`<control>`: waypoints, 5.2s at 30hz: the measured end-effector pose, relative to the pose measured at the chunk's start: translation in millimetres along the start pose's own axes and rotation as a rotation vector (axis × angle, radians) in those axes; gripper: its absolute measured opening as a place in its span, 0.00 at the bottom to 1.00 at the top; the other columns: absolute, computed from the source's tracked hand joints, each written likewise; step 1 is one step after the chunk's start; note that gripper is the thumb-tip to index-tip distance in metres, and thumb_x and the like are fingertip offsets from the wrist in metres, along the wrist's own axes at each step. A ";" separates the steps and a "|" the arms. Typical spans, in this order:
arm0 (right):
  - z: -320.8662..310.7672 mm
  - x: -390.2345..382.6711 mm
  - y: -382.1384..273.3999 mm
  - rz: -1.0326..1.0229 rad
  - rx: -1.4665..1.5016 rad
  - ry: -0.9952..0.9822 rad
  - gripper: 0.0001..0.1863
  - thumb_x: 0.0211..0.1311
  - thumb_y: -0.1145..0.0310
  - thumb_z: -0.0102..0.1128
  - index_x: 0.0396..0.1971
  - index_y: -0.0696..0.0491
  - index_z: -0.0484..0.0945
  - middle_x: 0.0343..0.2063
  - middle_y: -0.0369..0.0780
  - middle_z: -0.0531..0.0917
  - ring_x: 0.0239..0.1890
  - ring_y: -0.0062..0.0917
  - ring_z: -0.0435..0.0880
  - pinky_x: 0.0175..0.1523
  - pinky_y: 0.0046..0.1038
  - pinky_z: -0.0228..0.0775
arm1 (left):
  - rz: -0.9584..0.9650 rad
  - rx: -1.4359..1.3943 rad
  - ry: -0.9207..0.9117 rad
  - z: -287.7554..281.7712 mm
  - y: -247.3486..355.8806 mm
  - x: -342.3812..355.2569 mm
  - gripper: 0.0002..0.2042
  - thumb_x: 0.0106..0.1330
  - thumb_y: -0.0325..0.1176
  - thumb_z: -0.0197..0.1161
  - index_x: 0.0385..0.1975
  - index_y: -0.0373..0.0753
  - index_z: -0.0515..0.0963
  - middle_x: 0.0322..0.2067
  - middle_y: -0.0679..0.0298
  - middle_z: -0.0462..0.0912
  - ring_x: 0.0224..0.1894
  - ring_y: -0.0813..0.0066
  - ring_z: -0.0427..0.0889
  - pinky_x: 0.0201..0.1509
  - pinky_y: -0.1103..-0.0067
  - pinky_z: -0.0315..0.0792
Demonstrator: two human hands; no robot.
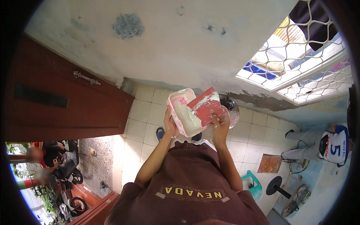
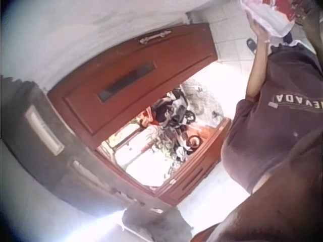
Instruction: The person applies a white compound to a wall using a red scraper, dipping the scraper into a plastic container for more material as needed.
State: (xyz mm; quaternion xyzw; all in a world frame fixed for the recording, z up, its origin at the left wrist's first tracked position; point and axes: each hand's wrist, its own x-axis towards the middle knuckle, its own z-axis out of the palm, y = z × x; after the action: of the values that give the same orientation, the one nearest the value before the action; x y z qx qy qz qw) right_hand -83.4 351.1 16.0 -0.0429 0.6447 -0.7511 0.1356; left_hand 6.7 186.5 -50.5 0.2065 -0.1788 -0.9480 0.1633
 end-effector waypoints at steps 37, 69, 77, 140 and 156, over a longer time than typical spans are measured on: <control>244.3 -52.1 58.3 0.097 0.536 -0.001 0.14 0.72 0.70 0.57 0.53 0.58 0.71 0.47 0.41 0.83 0.46 0.24 0.86 0.48 0.30 0.83 | -0.159 0.093 -0.110 -131.7 217.2 25.6 0.37 0.73 0.67 0.40 0.69 0.41 0.61 0.62 0.55 0.70 0.64 0.57 0.72 0.66 0.60 0.72; 23.1 293.8 22.8 0.363 0.927 0.141 0.08 0.70 0.78 0.47 0.33 0.68 0.70 0.44 0.54 0.78 0.54 0.46 0.82 0.63 0.37 0.80 | 0.241 -0.110 -0.038 -8.1 56.1 115.6 0.37 0.70 0.69 0.42 0.72 0.52 0.57 0.68 0.62 0.63 0.69 0.55 0.65 0.70 0.52 0.66; -47.0 346.1 -156.0 0.263 1.256 -0.057 0.19 0.70 0.77 0.46 0.51 0.80 0.67 0.61 0.65 0.66 0.63 0.50 0.74 0.61 0.33 0.83 | 0.188 -0.070 0.047 16.2 12.3 127.1 0.37 0.70 0.69 0.42 0.71 0.52 0.58 0.68 0.62 0.64 0.69 0.54 0.66 0.71 0.52 0.65; 46.4 235.2 -115.7 -0.068 0.432 0.160 0.12 0.67 0.72 0.56 0.46 0.62 0.77 0.42 0.42 0.80 0.44 0.28 0.83 0.52 0.28 0.81 | 0.077 -0.065 -0.060 -18.0 111.1 142.2 0.37 0.71 0.69 0.41 0.72 0.50 0.58 0.67 0.61 0.66 0.68 0.57 0.68 0.68 0.54 0.68; 263.1 237.7 -1.6 -0.692 -0.565 0.409 0.07 0.59 0.71 0.61 0.30 0.61 0.79 0.27 0.48 0.80 0.31 0.41 0.81 0.37 0.38 0.71 | -0.075 -0.009 -0.090 -72.8 227.8 175.4 0.35 0.69 0.69 0.46 0.70 0.55 0.61 0.64 0.66 0.68 0.64 0.59 0.71 0.65 0.54 0.71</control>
State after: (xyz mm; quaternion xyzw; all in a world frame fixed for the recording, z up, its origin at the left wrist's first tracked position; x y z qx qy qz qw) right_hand -248.8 38.0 34.7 -0.1411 0.7845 -0.5410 -0.2683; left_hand -58.0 -101.5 -78.2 0.1693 -0.1738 -0.9626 0.1203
